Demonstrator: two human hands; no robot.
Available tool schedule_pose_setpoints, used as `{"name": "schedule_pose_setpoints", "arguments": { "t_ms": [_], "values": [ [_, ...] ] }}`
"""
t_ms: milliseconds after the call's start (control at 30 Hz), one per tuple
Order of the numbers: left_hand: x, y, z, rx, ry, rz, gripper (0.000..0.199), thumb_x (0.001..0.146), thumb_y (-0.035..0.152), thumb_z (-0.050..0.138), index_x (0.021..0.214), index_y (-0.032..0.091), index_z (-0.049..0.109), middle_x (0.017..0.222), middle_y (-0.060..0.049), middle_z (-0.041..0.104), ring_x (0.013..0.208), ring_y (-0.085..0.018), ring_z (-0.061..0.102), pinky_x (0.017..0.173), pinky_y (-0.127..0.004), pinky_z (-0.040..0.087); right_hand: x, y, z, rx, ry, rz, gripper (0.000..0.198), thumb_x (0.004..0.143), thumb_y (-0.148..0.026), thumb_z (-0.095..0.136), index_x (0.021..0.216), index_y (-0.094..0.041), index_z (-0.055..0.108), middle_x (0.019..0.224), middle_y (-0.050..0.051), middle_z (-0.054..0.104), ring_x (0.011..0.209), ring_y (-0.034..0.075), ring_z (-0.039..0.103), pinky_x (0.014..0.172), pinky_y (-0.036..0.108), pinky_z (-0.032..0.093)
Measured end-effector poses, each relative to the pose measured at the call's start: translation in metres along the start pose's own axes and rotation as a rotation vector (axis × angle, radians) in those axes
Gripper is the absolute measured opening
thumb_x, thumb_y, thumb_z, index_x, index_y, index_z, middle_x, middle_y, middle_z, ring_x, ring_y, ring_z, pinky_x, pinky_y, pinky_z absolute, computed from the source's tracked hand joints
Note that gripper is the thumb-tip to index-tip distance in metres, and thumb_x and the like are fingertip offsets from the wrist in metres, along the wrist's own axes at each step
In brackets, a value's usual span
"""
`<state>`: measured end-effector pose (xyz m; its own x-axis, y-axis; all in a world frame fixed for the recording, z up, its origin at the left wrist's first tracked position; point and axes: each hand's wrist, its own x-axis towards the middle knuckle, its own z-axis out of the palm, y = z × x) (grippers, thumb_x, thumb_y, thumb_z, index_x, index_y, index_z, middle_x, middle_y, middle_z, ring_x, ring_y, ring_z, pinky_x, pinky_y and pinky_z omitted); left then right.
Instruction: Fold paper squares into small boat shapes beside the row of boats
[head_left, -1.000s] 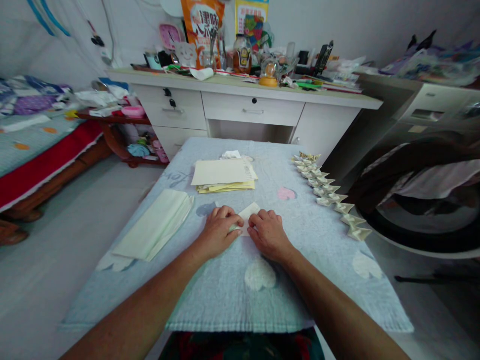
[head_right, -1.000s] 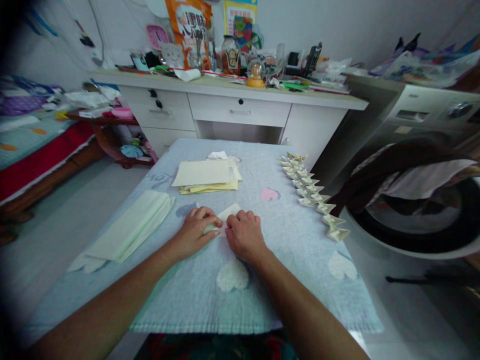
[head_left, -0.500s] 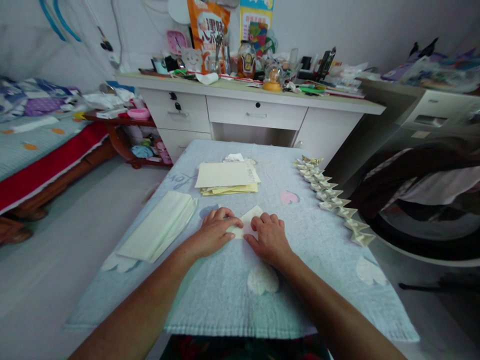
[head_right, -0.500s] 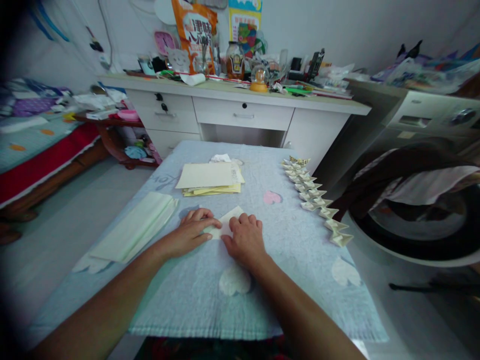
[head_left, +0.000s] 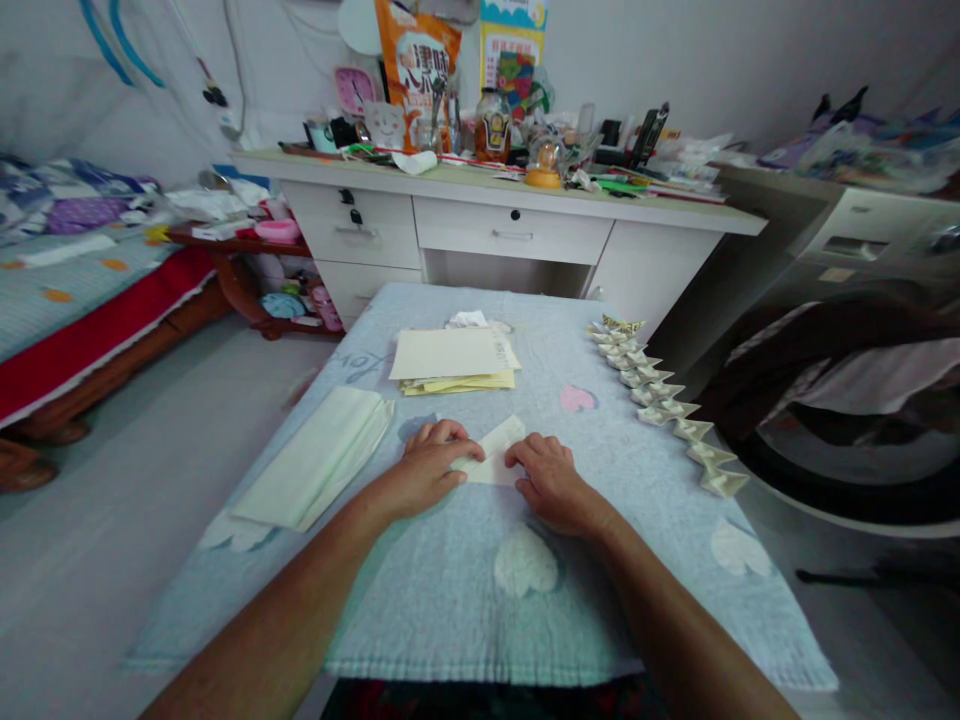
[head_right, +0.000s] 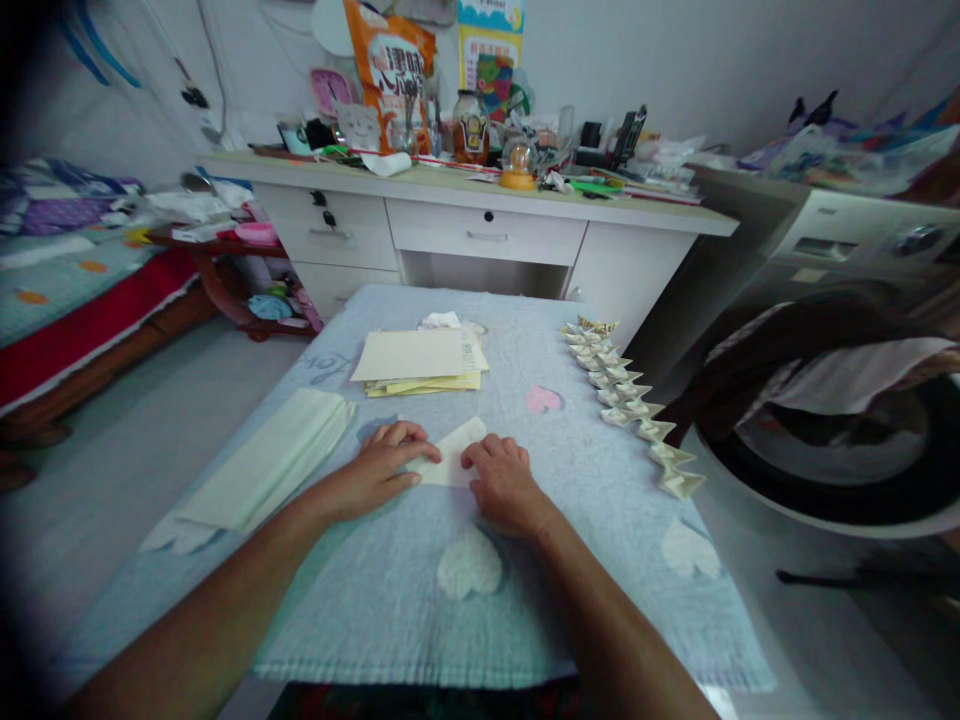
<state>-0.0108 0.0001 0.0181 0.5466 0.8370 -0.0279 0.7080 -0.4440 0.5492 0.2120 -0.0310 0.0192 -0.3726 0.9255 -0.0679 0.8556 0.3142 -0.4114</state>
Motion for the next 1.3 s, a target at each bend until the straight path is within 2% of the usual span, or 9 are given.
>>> {"name": "schedule_pose_setpoints", "arguments": {
  "t_ms": [233, 367, 467, 600, 667, 767, 900, 1067, 1300],
  "values": [
    [0.0, -0.006, -0.002, -0.025, -0.008, 0.039, 0.042, 0.073, 0.012, 0.052, 0.109, 0.033, 0.063, 0.113, -0.002, 0.051, 0.111, -0.024, 0.043, 0.096, -0.043, 0.032, -0.002, 0.003, -0.005, 0.046, -0.02, -0.024, 0.039, 0.074, -0.005, 0.046, 0.107, -0.022, 0.058, 0.109, 0.006, 0.053, 0.099, 0.021, 0.043, 0.086, 0.034, 0.03],
    [0.002, -0.003, 0.003, -0.006, 0.055, 0.039, 0.038, 0.071, 0.011, 0.053, 0.102, 0.028, 0.065, 0.108, -0.002, 0.053, 0.107, -0.023, 0.045, 0.095, -0.041, 0.033, 0.002, 0.011, -0.007, 0.171, 0.008, -0.081, 0.037, 0.075, -0.004, 0.044, 0.101, -0.023, 0.063, 0.103, 0.003, 0.059, 0.098, 0.019, 0.047, 0.088, 0.033, 0.031],
    [0.007, 0.003, 0.011, 0.021, 0.154, 0.01, 0.017, 0.076, 0.028, 0.06, 0.092, 0.025, 0.066, 0.102, -0.003, 0.055, 0.101, -0.023, 0.047, 0.09, -0.041, 0.035, 0.006, 0.017, -0.007, 0.311, 0.086, -0.107, 0.029, 0.079, -0.005, 0.042, 0.091, -0.02, 0.063, 0.095, 0.002, 0.063, 0.094, 0.017, 0.052, 0.088, 0.031, 0.035],
    [0.015, 0.008, 0.022, 0.074, 0.259, -0.002, 0.023, 0.072, 0.042, 0.069, 0.079, 0.021, 0.061, 0.095, -0.002, 0.056, 0.094, -0.023, 0.049, 0.085, -0.038, 0.037, 0.01, 0.022, -0.006, 0.329, 0.295, 0.016, 0.02, 0.08, -0.009, 0.045, 0.089, -0.018, 0.06, 0.092, 0.004, 0.06, 0.09, 0.017, 0.053, 0.084, 0.03, 0.039],
    [0.018, 0.008, 0.025, 0.079, 0.291, 0.009, 0.028, 0.069, 0.038, 0.072, 0.085, 0.02, 0.059, 0.096, -0.003, 0.056, 0.092, -0.023, 0.049, 0.085, -0.038, 0.038, 0.009, 0.022, -0.006, 0.205, 0.353, 0.117, 0.017, 0.081, -0.017, 0.052, 0.095, -0.018, 0.061, 0.097, 0.006, 0.058, 0.095, 0.02, 0.05, 0.087, 0.034, 0.037],
    [0.02, 0.007, 0.027, 0.058, 0.304, 0.04, 0.046, 0.067, 0.032, 0.074, 0.107, 0.02, 0.054, 0.104, -0.004, 0.058, 0.097, -0.024, 0.05, 0.088, -0.038, 0.039, 0.008, 0.021, -0.002, 0.023, 0.313, 0.207, 0.029, 0.081, -0.035, 0.06, 0.106, -0.019, 0.06, 0.109, 0.01, 0.054, 0.103, 0.026, 0.045, 0.089, 0.04, 0.034],
    [0.02, 0.006, 0.028, 0.013, 0.287, 0.072, 0.06, 0.068, 0.027, 0.073, 0.122, 0.022, 0.047, 0.111, -0.005, 0.058, 0.103, -0.024, 0.051, 0.092, -0.04, 0.038, 0.007, 0.018, 0.005, -0.066, 0.25, 0.172, 0.047, 0.078, -0.046, 0.062, 0.115, -0.019, 0.055, 0.122, 0.012, 0.048, 0.109, 0.029, 0.04, 0.091, 0.043, 0.032],
    [0.021, 0.004, 0.03, -0.054, 0.273, 0.071, 0.068, 0.066, 0.024, 0.074, 0.128, 0.023, 0.044, 0.117, -0.007, 0.058, 0.109, -0.026, 0.052, 0.095, -0.041, 0.04, 0.008, 0.013, 0.007, -0.013, 0.229, 0.079, 0.041, 0.075, -0.039, 0.066, 0.11, -0.02, 0.054, 0.122, 0.01, 0.049, 0.11, 0.027, 0.04, 0.093, 0.041, 0.029],
    [0.022, 0.007, 0.032, -0.24, 0.282, 0.027, 0.082, 0.067, 0.023, 0.073, 0.138, 0.023, 0.033, 0.118, -0.008, 0.06, 0.106, -0.023, 0.057, 0.093, -0.04, 0.044, 0.008, 0.007, 0.006, 0.19, 0.24, 0.012, 0.023, 0.078, -0.02, 0.059, 0.099, -0.019, 0.05, 0.09, 0.002, 0.059, 0.089, 0.019, 0.05, 0.088, 0.036, 0.032]
  ]
}}
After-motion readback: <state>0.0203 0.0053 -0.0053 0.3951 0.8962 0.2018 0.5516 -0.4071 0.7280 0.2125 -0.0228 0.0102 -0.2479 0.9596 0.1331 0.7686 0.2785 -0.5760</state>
